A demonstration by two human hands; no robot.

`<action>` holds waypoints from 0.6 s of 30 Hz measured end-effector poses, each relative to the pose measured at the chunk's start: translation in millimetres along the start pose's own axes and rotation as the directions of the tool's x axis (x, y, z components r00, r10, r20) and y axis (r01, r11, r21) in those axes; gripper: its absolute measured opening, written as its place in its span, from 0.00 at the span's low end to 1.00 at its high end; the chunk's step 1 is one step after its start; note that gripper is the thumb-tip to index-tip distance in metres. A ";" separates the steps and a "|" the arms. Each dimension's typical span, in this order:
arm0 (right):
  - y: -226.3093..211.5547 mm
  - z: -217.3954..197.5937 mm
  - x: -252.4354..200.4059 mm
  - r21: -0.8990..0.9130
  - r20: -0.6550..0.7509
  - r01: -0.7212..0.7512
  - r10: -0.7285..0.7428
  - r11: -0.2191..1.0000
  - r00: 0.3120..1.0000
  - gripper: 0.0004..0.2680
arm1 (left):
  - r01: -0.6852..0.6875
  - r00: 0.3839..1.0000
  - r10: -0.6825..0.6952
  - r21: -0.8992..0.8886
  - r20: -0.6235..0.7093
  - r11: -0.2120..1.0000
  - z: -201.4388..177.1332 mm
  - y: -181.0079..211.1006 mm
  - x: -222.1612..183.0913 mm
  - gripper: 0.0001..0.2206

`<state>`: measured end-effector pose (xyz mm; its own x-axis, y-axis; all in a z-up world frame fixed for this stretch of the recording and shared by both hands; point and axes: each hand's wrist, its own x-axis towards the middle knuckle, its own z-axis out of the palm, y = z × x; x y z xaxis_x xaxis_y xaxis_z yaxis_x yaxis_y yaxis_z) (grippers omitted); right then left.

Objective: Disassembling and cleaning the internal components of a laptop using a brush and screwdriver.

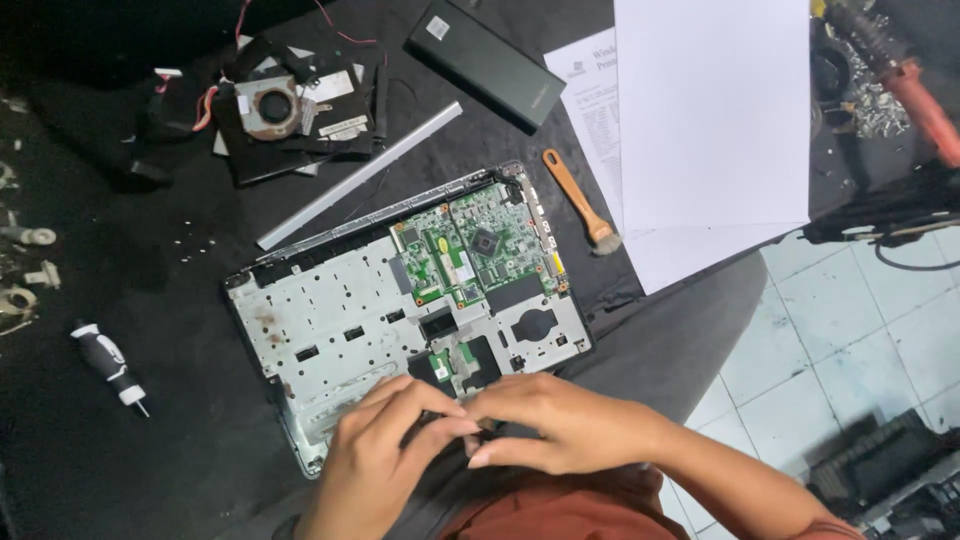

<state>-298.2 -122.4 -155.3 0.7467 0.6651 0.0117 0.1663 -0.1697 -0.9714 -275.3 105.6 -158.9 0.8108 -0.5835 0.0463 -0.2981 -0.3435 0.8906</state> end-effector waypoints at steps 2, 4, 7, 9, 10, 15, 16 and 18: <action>-0.5 -4.8 -2.9 0.063 0.005 -0.018 0.018 0.998 1.000 0.10 | 0.001 1.000 0.000 -0.038 0.031 0.999 3.6 3.0 6.6 0.04; -4.5 -15.0 -5.0 0.291 0.101 -0.088 0.061 0.953 0.993 0.11 | 0.003 0.991 0.000 -0.025 0.130 1.000 4.3 2.5 12.0 0.06; 10.2 -24.0 -17.6 0.431 0.062 -0.185 0.175 0.883 0.983 0.08 | 0.024 0.989 -0.037 0.095 0.144 0.995 -1.9 -9.5 18.7 0.18; 24.4 -36.4 -32.7 0.539 -0.097 -0.089 0.167 0.838 0.981 0.06 | 0.026 0.997 -0.039 0.181 0.070 0.983 -7.2 -23.5 28.5 0.16; 31.9 -42.5 -39.9 0.622 -0.256 0.026 0.172 0.782 0.951 0.08 | 0.033 0.999 -0.034 0.266 -0.003 0.963 -10.0 -30.8 33.3 0.17; 45.4 -93.0 -81.6 0.443 -0.761 0.246 0.217 0.862 0.612 0.43 | -0.056 0.998 0.060 0.368 0.000 0.928 -15.9 -61.9 45.5 0.18; 40.1 -101.0 -83.6 0.349 -0.851 0.297 0.168 0.889 0.497 0.46 | -0.067 0.998 0.060 0.355 0.029 0.932 -15.7 -64.6 48.0 0.18; 49.4 -109.9 -95.2 0.314 -0.870 0.345 0.124 0.885 0.477 0.45 | -0.070 0.997 0.072 0.422 0.010 0.904 -11.2 -71.2 49.9 0.22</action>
